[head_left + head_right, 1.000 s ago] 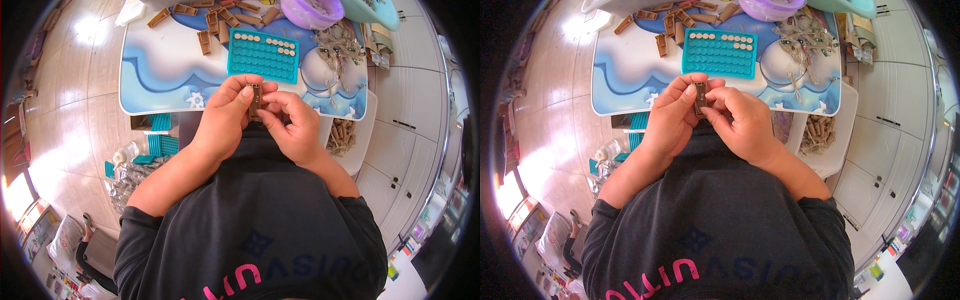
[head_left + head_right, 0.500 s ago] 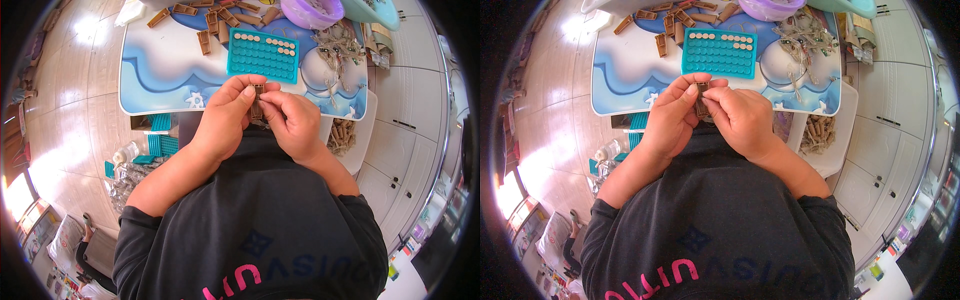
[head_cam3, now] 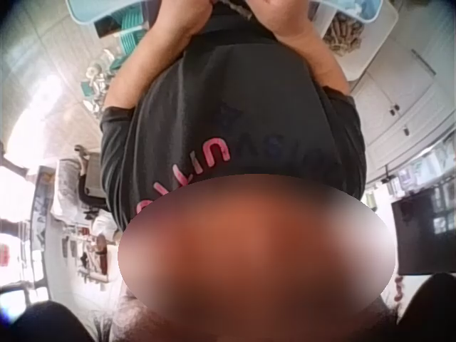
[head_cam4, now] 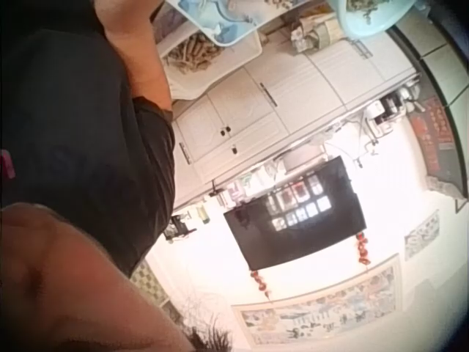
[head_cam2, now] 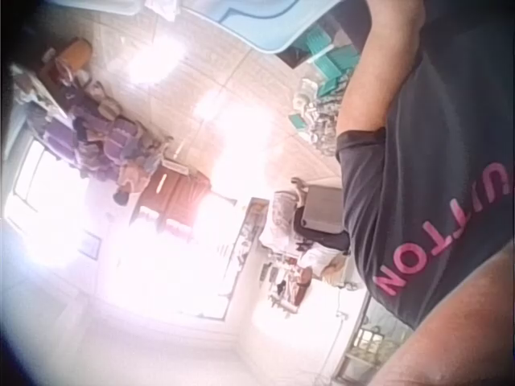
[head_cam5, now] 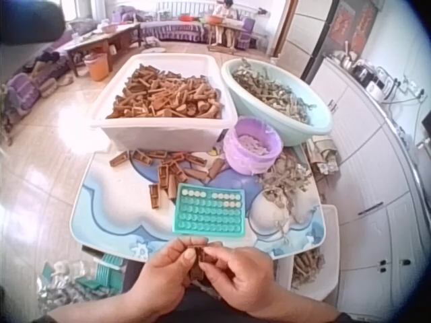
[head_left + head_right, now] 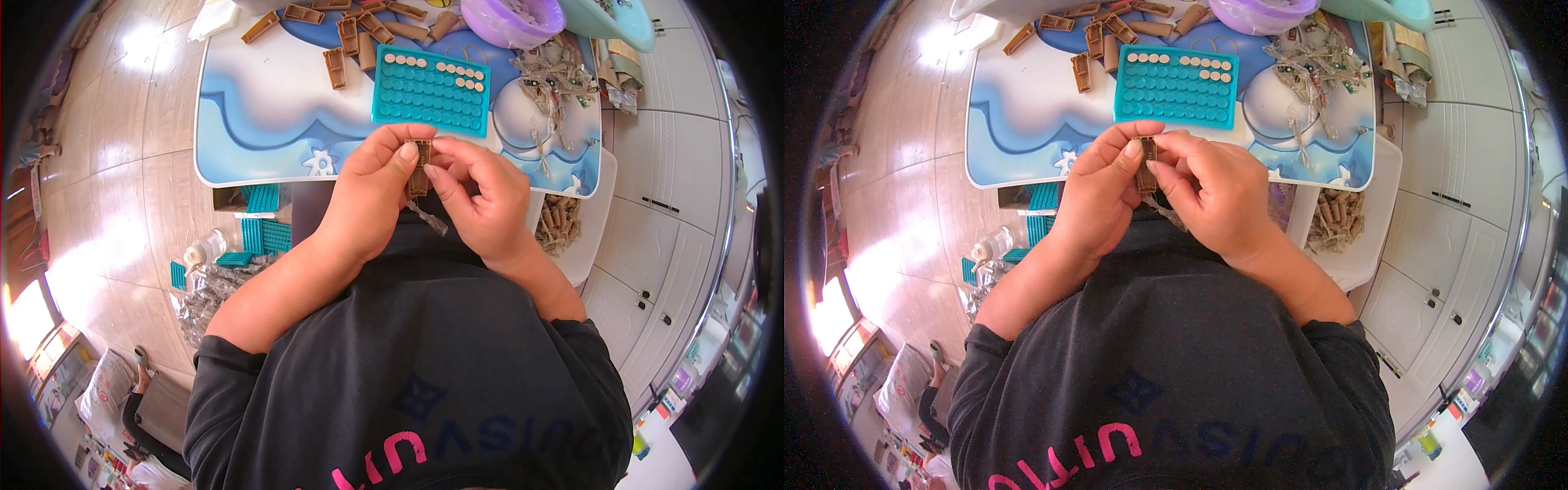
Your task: The person attaches silver labels and tags to small brown cylindrical objects by hand.
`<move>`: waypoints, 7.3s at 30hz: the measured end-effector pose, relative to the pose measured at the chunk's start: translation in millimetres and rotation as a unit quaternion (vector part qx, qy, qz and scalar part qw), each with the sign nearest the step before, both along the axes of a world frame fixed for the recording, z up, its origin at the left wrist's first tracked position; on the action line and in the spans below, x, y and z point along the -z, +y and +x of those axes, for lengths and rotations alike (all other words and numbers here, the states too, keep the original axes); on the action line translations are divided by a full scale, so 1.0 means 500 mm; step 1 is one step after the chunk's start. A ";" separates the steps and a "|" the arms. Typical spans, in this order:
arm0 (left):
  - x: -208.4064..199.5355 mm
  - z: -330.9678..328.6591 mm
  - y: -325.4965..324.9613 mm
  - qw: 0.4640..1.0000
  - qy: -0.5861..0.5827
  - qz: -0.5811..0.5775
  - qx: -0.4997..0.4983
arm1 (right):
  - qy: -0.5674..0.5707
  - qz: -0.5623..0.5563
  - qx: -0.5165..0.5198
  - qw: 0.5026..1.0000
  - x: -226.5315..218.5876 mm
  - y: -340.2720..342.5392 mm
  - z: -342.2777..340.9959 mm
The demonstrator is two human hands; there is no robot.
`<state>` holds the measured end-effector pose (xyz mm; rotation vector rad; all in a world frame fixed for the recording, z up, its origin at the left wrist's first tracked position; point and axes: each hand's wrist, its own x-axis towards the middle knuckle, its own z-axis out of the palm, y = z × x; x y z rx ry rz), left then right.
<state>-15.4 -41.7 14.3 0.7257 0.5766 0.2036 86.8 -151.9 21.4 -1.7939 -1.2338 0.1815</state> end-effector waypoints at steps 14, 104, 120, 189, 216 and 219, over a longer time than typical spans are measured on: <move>0.004 0.005 0.001 0.998 -0.029 -0.018 -0.055 | 0.076 -0.007 -0.007 0.997 0.015 -0.006 -0.028; 0.038 0.028 0.070 0.995 0.021 -0.094 -0.008 | -0.087 0.015 0.006 0.996 0.025 0.093 0.090; 0.026 0.030 0.072 0.994 0.033 -0.105 -0.007 | -0.217 -0.061 0.140 0.964 0.068 0.051 0.179; 0.026 0.012 0.064 0.997 0.036 -0.066 -0.022 | -0.270 -0.192 0.087 0.939 -0.009 0.200 0.167; -0.017 -0.005 0.027 0.997 -0.007 -0.079 -0.021 | -0.107 -0.037 -0.183 0.977 -0.058 0.045 0.037; -0.017 -0.006 0.028 0.996 -0.015 -0.080 -0.025 | -0.108 -0.041 -0.180 0.977 -0.059 0.045 0.035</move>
